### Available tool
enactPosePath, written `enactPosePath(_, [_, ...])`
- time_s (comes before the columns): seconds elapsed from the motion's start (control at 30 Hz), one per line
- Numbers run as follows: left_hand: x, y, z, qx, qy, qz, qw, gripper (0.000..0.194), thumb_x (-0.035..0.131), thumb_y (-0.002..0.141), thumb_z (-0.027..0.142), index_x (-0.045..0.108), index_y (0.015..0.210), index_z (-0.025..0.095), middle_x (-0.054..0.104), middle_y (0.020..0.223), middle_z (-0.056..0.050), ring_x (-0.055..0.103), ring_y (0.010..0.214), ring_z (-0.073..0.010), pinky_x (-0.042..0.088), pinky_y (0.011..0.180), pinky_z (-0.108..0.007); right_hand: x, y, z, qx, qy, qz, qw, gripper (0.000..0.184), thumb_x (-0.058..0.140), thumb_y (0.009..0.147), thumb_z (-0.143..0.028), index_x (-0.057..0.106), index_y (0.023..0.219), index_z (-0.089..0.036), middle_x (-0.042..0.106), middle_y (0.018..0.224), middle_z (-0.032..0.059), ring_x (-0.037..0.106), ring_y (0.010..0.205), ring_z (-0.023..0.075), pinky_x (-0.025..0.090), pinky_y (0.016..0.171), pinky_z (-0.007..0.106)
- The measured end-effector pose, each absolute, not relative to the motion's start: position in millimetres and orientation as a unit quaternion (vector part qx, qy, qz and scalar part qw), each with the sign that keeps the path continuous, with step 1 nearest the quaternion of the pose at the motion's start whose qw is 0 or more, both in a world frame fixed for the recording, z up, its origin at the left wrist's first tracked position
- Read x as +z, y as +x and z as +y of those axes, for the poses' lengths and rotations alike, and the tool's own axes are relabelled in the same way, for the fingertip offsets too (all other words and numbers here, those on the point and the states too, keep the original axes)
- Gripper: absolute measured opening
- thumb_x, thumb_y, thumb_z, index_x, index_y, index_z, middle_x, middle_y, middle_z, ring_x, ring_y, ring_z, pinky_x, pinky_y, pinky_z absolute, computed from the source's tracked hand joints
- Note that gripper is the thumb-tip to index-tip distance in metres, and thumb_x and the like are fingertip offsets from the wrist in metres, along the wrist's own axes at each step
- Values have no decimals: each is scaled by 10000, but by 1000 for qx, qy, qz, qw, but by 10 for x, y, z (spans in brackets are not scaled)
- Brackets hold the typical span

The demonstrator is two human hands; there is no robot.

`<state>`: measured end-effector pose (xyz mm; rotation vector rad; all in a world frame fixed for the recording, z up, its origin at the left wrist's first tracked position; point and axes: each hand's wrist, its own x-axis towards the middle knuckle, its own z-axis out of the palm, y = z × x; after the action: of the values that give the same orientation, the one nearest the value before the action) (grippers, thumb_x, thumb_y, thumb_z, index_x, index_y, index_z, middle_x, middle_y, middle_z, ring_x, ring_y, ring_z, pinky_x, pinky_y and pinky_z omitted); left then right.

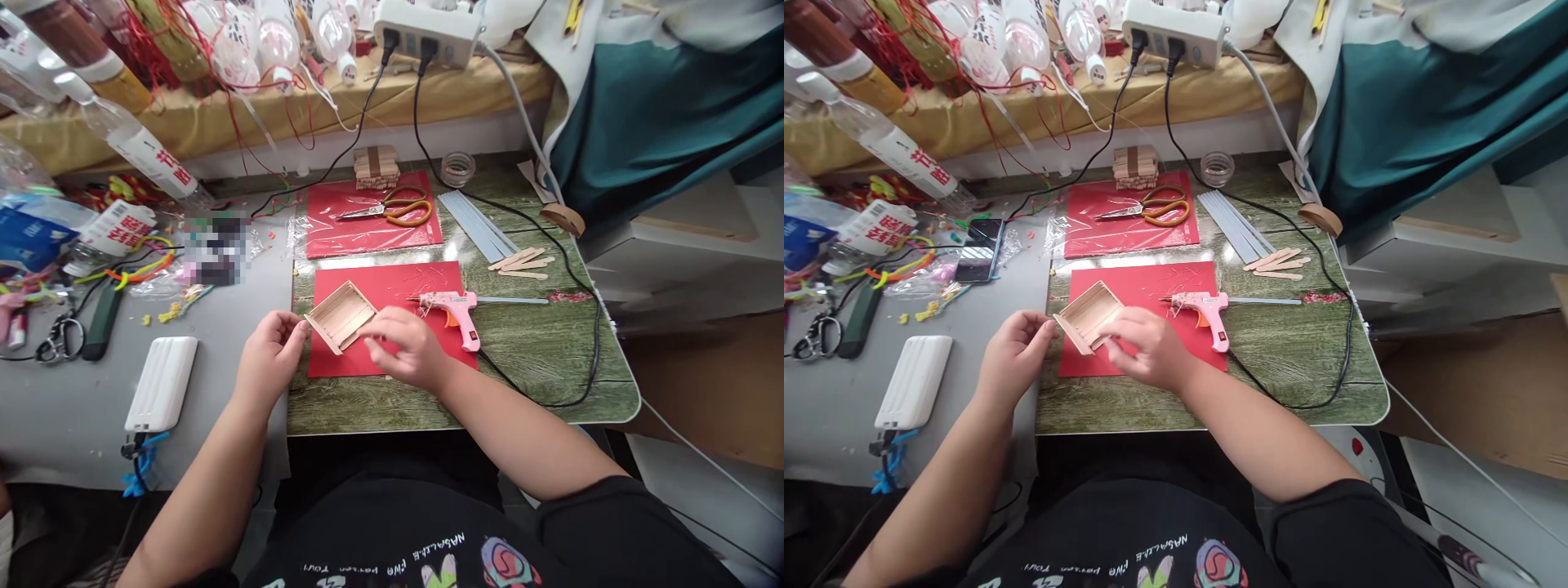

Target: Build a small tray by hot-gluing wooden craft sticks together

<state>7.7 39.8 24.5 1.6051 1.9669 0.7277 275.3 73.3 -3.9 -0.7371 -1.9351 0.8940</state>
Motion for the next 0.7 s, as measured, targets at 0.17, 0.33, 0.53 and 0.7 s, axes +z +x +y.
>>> enactPosePath(0.17, [282,110,486,204,598,732,256,425,489,1049,548,660,807,243,674,700,10,577,614,-168,414,621,-307,-26,2773,783,391,-410,-706,426,512,640,988,-291,563,1494,-287,581,1481,130,569,1375,308,484,1182,536])
enactPosePath(0.33, [242,72,602,195,612,731,230,382,470,1057,522,631,846,247,696,781,4,623,729,-188,427,673,-306,-88,2737,799,452,-388,-704,388,538,686,961,-317,569,1476,-215,595,1470,163,580,1385,309,463,1214,534])
enactPosePath(0.53, [159,71,630,277,588,715,256,355,513,1032,522,678,1158,235,768,1022,-54,697,865,-215,509,734,-311,-137,2726,807,490,-389,-672,396,551,686,972,-346,558,1496,-234,552,1518,158,596,1371,285,554,1136,497])
enactPosePath(0.7, [181,118,571,296,574,712,277,398,577,1011,512,724,1278,255,785,1216,-45,738,980,-218,557,841,-313,-186,2710,835,508,-379,-680,370,697,696,977,-388,465,1609,-211,399,1695,180,411,1576,319,438,1263,523])
